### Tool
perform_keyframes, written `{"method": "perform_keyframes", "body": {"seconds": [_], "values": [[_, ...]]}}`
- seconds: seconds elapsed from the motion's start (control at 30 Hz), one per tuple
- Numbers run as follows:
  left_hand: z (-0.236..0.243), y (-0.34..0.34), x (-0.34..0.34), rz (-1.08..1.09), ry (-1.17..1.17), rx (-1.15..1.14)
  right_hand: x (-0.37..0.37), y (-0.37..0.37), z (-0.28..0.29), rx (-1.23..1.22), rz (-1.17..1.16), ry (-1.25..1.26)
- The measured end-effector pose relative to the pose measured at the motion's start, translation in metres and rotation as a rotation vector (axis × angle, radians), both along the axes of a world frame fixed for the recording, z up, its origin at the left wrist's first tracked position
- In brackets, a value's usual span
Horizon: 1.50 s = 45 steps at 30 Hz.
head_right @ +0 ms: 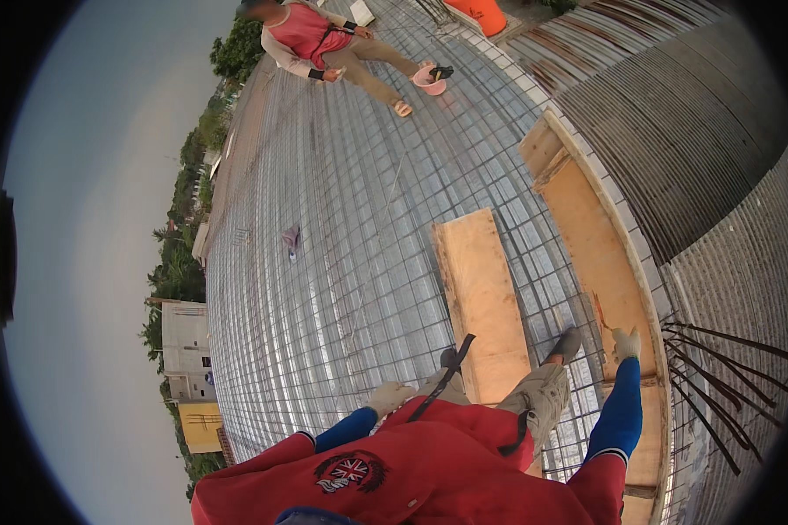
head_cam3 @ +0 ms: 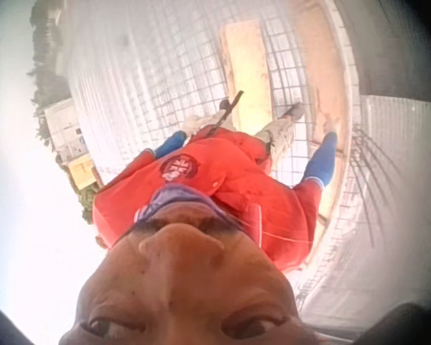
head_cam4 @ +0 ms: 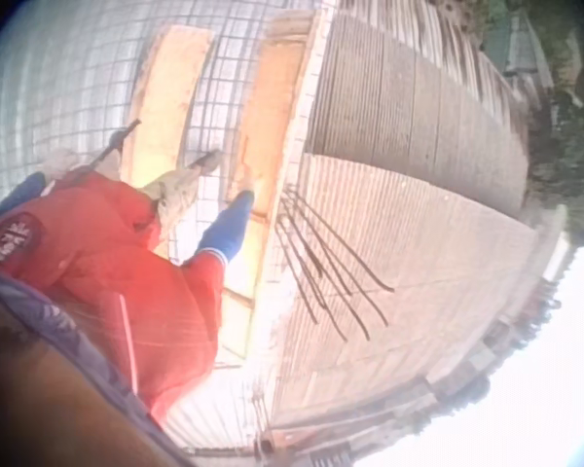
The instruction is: The person walks across a metal grid roof, picks up a wooden plank, and places it along the edge of the roof. They adjust the plank's position with both hands to align it with the roof edge.
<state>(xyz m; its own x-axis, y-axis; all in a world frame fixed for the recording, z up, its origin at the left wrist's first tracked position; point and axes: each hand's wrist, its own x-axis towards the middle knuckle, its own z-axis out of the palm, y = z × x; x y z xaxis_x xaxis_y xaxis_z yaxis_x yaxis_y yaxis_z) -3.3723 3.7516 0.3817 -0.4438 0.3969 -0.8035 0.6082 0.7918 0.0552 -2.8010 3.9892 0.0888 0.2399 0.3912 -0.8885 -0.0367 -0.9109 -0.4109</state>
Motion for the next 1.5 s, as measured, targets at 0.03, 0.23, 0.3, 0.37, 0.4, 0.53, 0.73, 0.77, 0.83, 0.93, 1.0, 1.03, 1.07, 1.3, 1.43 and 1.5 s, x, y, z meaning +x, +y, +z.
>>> {"method": "perform_keyframes", "body": {"seconds": [0.03, 0.23, 0.3, 0.37, 0.4, 0.53, 0.73, 0.77, 0.83, 0.93, 1.0, 1.03, 1.07, 1.3, 1.43, 1.5], "values": [[0.004, -0.016, -0.005, 0.086, -0.017, -0.040, 0.001, 0.000, -0.002, -0.023, 0.000, -0.004], [-0.037, -0.061, -0.057, -0.074, 0.020, 0.079, 0.008, -0.041, -0.013, 0.085, 0.132, -0.143], [-0.013, -0.009, -0.035, -0.030, -0.056, 0.047, 0.047, -0.077, -0.069, 0.198, 0.254, -0.376], [0.007, -0.011, -0.017, 0.105, -0.029, -0.014, 0.016, -0.064, -0.028, 0.145, 0.462, -0.459], [0.000, -0.018, -0.012, 0.188, 0.004, -0.035, 0.010, -0.050, 0.013, 0.042, 0.515, -0.433], [-0.007, -0.007, -0.001, 0.241, -0.110, -0.027, 0.040, -0.043, 0.036, -0.087, 0.441, -0.418], [0.002, -0.005, 0.021, 0.152, -0.003, -0.060, 0.095, -0.043, -0.032, -0.118, 0.637, -0.584], [0.004, -0.008, 0.025, 0.173, 0.011, -0.050, 0.102, -0.037, -0.041, -0.118, 0.661, -0.600], [0.014, -0.006, 0.040, 0.146, 0.105, -0.085, 0.112, -0.019, -0.060, -0.110, 0.715, -0.561], [0.026, -0.031, 0.039, 0.081, 0.215, -0.145, 0.121, 0.011, -0.089, -0.094, 0.762, -0.548], [0.046, -0.055, 0.048, 0.006, 0.284, -0.246, 0.125, 0.033, -0.114, -0.063, 0.809, -0.572], [0.055, -0.065, 0.047, -0.067, 0.325, -0.335, 0.131, 0.040, -0.124, -0.061, 0.829, -0.571], [0.068, -0.087, 0.038, -0.163, 0.409, -0.359, 0.141, 0.042, -0.132, -0.062, 0.843, -0.566], [0.129, -0.183, 0.020, -0.257, 0.433, -0.749, 0.188, 0.030, -0.175, 0.015, 0.966, -0.458], [0.077, -0.173, 0.077, -0.189, 0.337, -0.664, 0.185, 0.022, -0.195, 0.077, 0.973, -0.502], [0.044, -0.169, 0.097, -0.157, 0.294, -0.616, 0.185, 0.023, -0.202, 0.128, 0.946, -0.600]]}}
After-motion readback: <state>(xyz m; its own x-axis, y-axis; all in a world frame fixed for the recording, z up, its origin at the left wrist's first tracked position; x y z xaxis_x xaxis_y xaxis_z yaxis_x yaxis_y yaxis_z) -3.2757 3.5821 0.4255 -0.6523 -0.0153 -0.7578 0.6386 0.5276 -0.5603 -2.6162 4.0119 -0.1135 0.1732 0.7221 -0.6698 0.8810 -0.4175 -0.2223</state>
